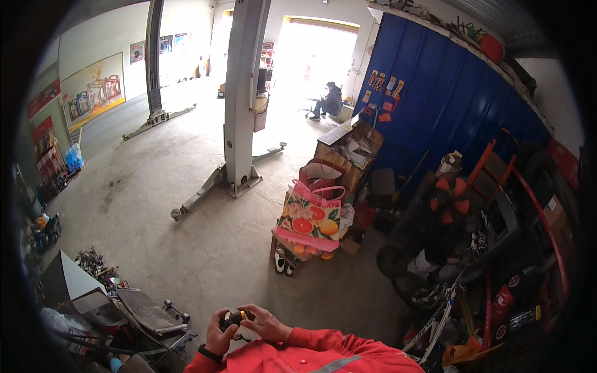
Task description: The person picks up a small mechanical part from a workbench and rotates it in both hands, examining its surfaces and features. The person continues to hold and turn the part while standing in the workshop.
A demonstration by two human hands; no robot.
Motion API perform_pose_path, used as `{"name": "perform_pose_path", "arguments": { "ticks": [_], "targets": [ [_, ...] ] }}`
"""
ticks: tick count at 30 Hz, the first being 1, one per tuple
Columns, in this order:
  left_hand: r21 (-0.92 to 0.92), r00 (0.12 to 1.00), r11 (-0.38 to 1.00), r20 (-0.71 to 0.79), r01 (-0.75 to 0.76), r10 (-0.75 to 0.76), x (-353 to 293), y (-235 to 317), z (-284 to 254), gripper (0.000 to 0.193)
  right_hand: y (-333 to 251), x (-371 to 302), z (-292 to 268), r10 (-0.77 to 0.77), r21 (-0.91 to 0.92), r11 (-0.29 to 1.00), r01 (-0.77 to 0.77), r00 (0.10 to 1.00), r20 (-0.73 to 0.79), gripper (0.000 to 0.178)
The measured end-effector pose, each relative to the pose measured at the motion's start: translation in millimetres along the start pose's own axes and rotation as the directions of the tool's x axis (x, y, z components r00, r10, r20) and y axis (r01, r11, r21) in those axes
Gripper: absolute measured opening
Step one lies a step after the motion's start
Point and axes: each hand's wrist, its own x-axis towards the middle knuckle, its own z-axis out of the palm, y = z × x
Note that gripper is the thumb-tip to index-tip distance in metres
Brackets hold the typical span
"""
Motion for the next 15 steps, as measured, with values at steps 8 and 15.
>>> {"name": "perform_pose_path", "arguments": {
  "ticks": [8, 15],
  "targets": [
    [-0.029, 0.988, 0.991, 0.077, 0.134, -0.131, 0.5, -4.3, -18.1, 0.075, -12.2, 6.9, -12.1, -0.32, -0.26, 0.899, 0.354, 0.933, 0.163, 0.058],
    [-0.029, 0.993, 0.994, 0.051, 0.107, -0.105, -1.5, -1.3, -17.2, 0.077, -6.4, 0.6, -5.4, -0.187, -0.194, 0.963, 0.186, 0.982, 0.01, 0.055]
  ]
}}
